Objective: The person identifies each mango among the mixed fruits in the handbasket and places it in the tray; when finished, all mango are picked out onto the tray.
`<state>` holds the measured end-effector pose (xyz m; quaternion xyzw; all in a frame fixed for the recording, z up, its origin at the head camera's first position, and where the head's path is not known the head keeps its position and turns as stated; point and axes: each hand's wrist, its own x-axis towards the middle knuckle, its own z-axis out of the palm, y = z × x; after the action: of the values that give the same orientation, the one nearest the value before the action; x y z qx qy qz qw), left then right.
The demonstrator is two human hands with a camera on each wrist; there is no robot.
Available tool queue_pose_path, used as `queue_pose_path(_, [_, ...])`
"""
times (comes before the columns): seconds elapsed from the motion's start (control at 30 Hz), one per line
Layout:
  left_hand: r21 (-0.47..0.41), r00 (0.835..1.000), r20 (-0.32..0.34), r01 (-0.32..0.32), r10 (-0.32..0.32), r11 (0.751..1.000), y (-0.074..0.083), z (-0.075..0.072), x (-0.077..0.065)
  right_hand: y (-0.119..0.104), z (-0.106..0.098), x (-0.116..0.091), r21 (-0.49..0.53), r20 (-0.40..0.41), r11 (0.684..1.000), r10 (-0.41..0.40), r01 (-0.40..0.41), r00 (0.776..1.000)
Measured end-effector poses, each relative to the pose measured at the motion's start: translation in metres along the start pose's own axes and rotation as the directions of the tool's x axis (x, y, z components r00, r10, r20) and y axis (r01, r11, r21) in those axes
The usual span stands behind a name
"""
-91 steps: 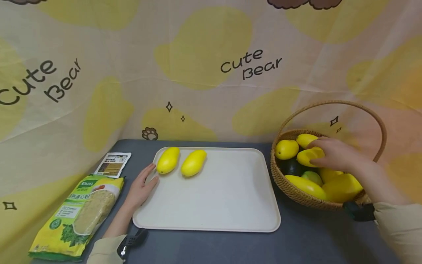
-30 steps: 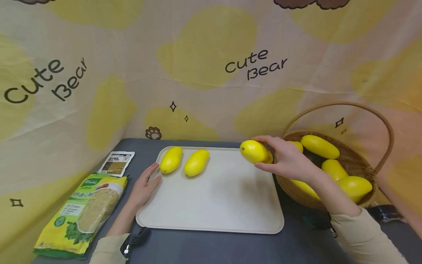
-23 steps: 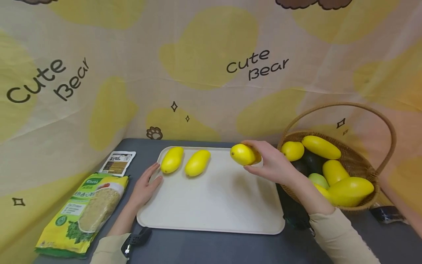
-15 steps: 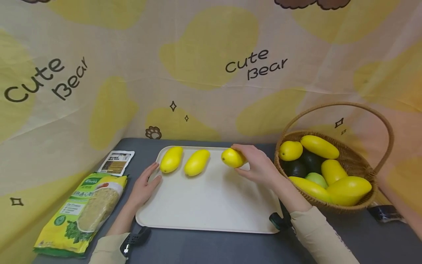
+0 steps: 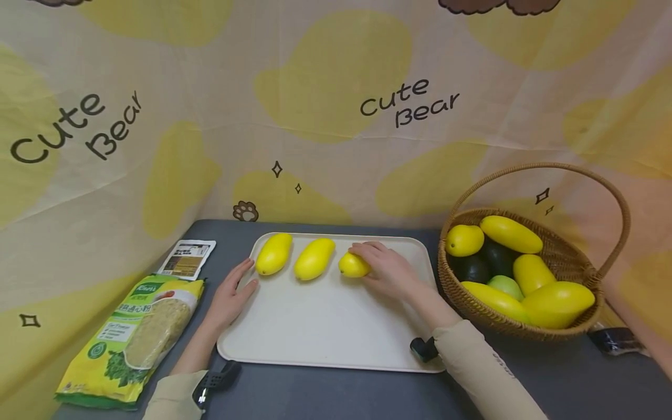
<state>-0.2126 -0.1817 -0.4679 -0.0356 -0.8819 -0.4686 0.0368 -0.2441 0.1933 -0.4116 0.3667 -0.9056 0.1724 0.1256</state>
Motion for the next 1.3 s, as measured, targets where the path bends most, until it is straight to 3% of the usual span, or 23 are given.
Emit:
queue_pose_path(0.3, [-0.001, 0.999, -0.028, -0.031, 0.031, 1.000, 0.0008, 0.0007, -0.0016, 0.0001, 0.0079, 0.0052, -0.046, 0.049, 0.998, -0.041, 0.044, 0.998])
queue_pose_path(0.7, [-0.010, 1.000, -0.006, -0.016, 0.016, 1.000, 0.0000, 0.0012, -0.0007, -0.0012, 0.0110, -0.0015, -0.030, 0.075, 1.000, -0.003, 0.006, 0.997])
queue_pose_path(1.3, [0.007, 1.000, -0.009, -0.014, 0.014, 1.000, -0.0019, 0.0002, 0.0002, -0.0034, 0.0105, -0.0025, -0.023, 0.064, 0.999, -0.031, 0.032, 0.997])
